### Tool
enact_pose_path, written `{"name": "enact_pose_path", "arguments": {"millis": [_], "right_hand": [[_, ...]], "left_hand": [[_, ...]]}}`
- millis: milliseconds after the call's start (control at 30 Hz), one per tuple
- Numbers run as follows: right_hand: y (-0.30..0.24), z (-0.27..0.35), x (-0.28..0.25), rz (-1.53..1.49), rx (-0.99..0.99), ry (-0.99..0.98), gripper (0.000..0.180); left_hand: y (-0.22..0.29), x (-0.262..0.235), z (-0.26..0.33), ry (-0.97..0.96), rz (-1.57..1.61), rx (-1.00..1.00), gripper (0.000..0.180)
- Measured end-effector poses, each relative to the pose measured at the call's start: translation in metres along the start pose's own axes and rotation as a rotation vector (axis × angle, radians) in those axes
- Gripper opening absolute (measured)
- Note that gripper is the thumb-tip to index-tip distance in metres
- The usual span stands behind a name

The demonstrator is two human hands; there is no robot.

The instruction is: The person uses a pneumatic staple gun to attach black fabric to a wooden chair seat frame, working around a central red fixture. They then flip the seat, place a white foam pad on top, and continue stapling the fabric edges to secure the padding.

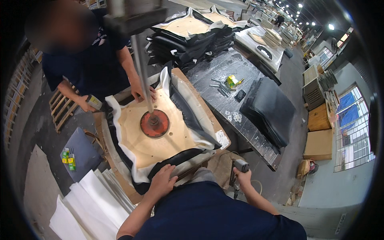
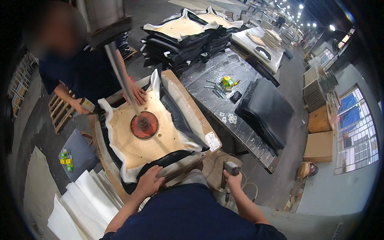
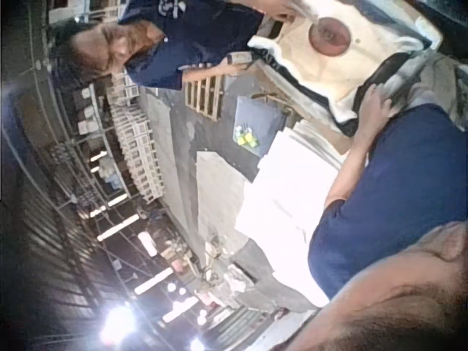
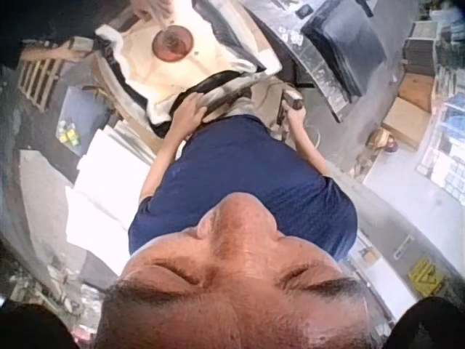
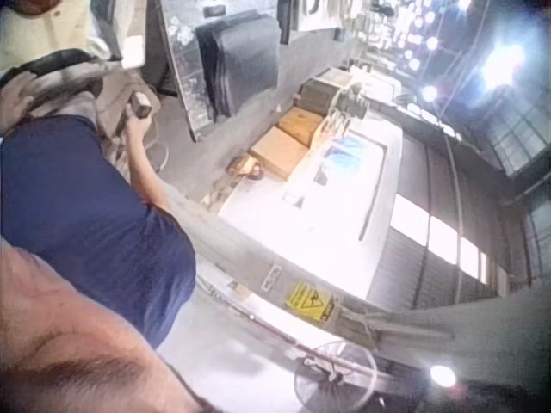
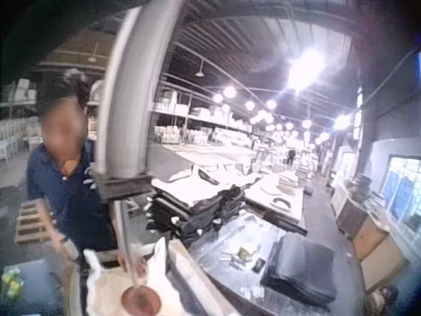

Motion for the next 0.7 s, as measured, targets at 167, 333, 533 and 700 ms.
{"name": "enact_pose_path", "arguments": {"millis": [167,333,533,700], "right_hand": [[-0.01,-0.121,0.003,-0.034,0.057,-0.019,0.032],[0.026,-0.281,0.009,-0.034,-0.007,-0.086,0.035],[0.055,-0.44,0.058,-0.08,0.001,-0.232,0.038],[0.069,-0.533,0.101,-0.132,0.117,-0.381,0.038]], "left_hand": [[0.054,0.032,-0.036,0.192,0.225,-0.028,0.033],[0.086,0.076,-0.072,0.561,0.226,-0.192,0.016],[0.119,0.104,-0.049,0.905,0.297,-0.711,0.011],[0.194,0.109,-0.059,1.023,0.069,-0.644,0.009]]}}
Point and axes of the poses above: each hand's wrist, its own z-axis away from the middle knuckle, its own x-axis out of the palm, y = z × x, the point moved 3 cm from there along -z, towards the middle knuckle, and after that the axes turned 13 degrees about -x, right-handed, at the moved point
